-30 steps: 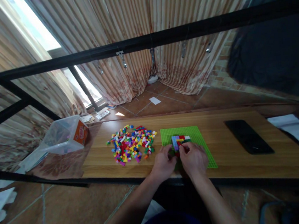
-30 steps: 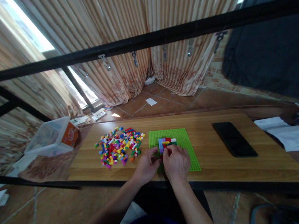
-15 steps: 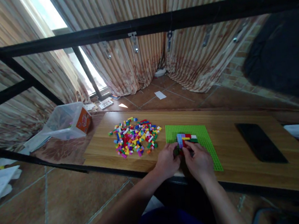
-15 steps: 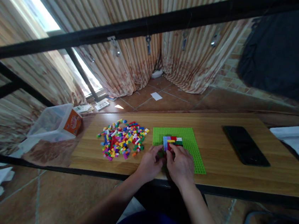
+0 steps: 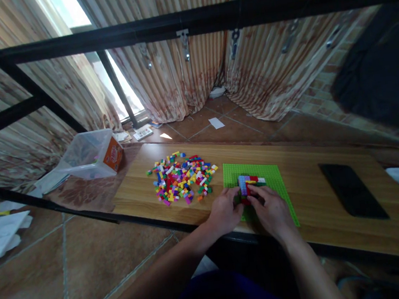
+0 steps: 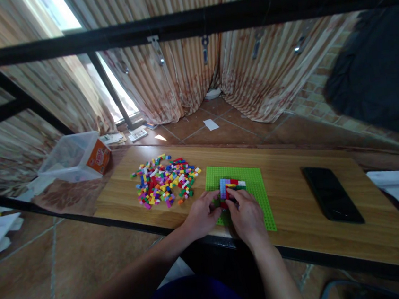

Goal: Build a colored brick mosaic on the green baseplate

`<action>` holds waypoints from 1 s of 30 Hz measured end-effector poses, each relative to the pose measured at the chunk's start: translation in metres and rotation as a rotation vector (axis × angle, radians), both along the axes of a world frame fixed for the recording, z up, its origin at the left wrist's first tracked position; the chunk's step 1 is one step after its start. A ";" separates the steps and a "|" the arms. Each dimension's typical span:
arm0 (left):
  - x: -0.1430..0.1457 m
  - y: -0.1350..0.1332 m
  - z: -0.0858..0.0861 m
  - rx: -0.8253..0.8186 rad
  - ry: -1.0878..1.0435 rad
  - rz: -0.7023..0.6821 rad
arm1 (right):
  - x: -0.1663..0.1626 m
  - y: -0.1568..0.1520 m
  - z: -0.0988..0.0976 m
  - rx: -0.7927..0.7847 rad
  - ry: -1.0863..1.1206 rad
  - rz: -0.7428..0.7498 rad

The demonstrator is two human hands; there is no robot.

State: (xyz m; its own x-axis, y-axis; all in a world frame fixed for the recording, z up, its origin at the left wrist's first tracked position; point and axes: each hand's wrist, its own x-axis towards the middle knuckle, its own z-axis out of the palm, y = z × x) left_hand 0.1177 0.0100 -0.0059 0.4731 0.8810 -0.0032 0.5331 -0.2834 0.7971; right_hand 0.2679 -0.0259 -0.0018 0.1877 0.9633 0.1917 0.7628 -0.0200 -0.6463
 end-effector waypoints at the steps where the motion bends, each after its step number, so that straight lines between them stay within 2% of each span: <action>1: 0.000 0.000 0.000 0.001 0.007 -0.002 | 0.001 0.000 -0.001 0.005 0.000 0.005; 14: 0.002 -0.001 -0.002 -0.003 0.016 0.004 | 0.007 0.008 0.002 -0.023 -0.065 0.075; 22: 0.001 0.003 -0.002 0.015 -0.023 0.004 | 0.007 0.006 -0.001 0.035 -0.006 0.076; 26: 0.003 0.004 0.001 0.020 0.030 0.023 | 0.018 -0.005 -0.002 0.054 0.098 -0.073; 30: 0.009 0.004 0.005 0.029 0.115 0.092 | 0.038 -0.024 -0.008 0.046 0.066 -0.257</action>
